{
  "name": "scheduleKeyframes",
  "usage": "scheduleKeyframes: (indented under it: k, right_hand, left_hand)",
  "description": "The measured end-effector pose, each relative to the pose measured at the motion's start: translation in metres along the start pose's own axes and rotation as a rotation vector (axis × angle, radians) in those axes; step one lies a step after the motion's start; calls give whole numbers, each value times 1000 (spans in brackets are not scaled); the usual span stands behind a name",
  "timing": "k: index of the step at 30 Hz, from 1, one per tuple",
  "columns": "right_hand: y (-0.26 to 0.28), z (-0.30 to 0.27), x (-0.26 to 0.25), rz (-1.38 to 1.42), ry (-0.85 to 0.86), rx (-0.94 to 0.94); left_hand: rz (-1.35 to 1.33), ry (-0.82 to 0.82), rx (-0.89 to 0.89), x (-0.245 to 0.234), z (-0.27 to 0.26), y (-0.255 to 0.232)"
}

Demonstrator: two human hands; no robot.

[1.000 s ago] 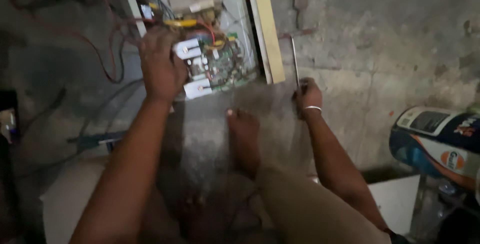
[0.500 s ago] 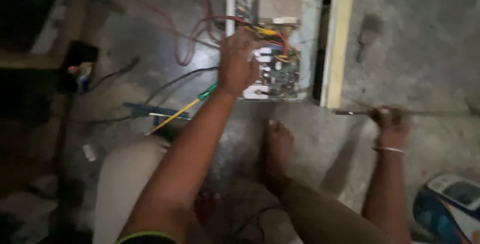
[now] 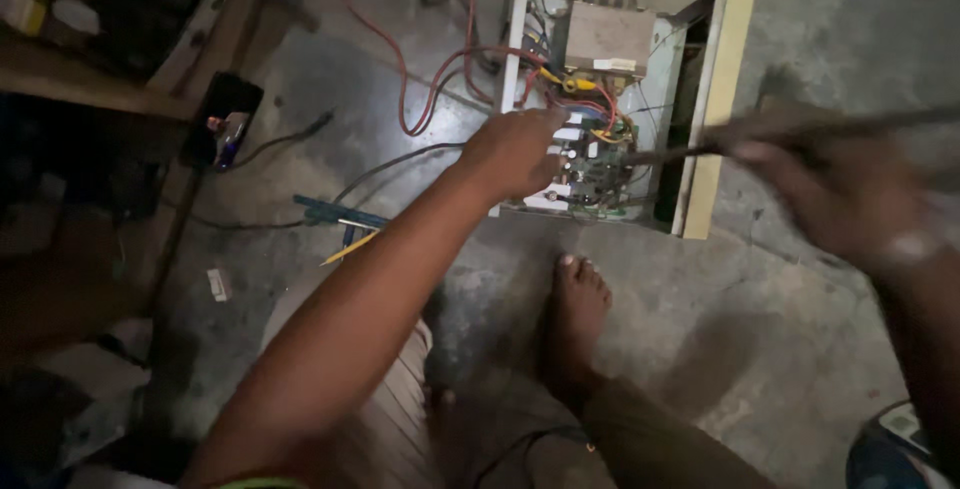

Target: The person is repairing an electronic device by connecting wires and tightening screws on a circuit board. They use a screwdriver and a hammer to adjust components within the device's casing.

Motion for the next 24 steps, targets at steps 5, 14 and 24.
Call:
scheduleKeyframes:
  k: [5, 14, 24]
  right_hand:
    - [77, 53, 72, 202, 89, -354]
    - [83, 61, 88, 339, -32, -447]
    - [42, 60, 124, 143, 28, -323]
  left_hand:
    - [-222, -95, 25, -26, 2, -28]
    - [-53, 35, -336, -17, 9, 13]
    - [-74, -59, -329, -2, 16, 20]
Point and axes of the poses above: each hand's wrist, its own z-axis towards the middle knuckle, its own x-axis out of the palm, y = z × x, the point moved 9 cm from there along z, towards the middle knuckle, and after that the axes turned 12 degrees about -y, right-handed, at the moved point
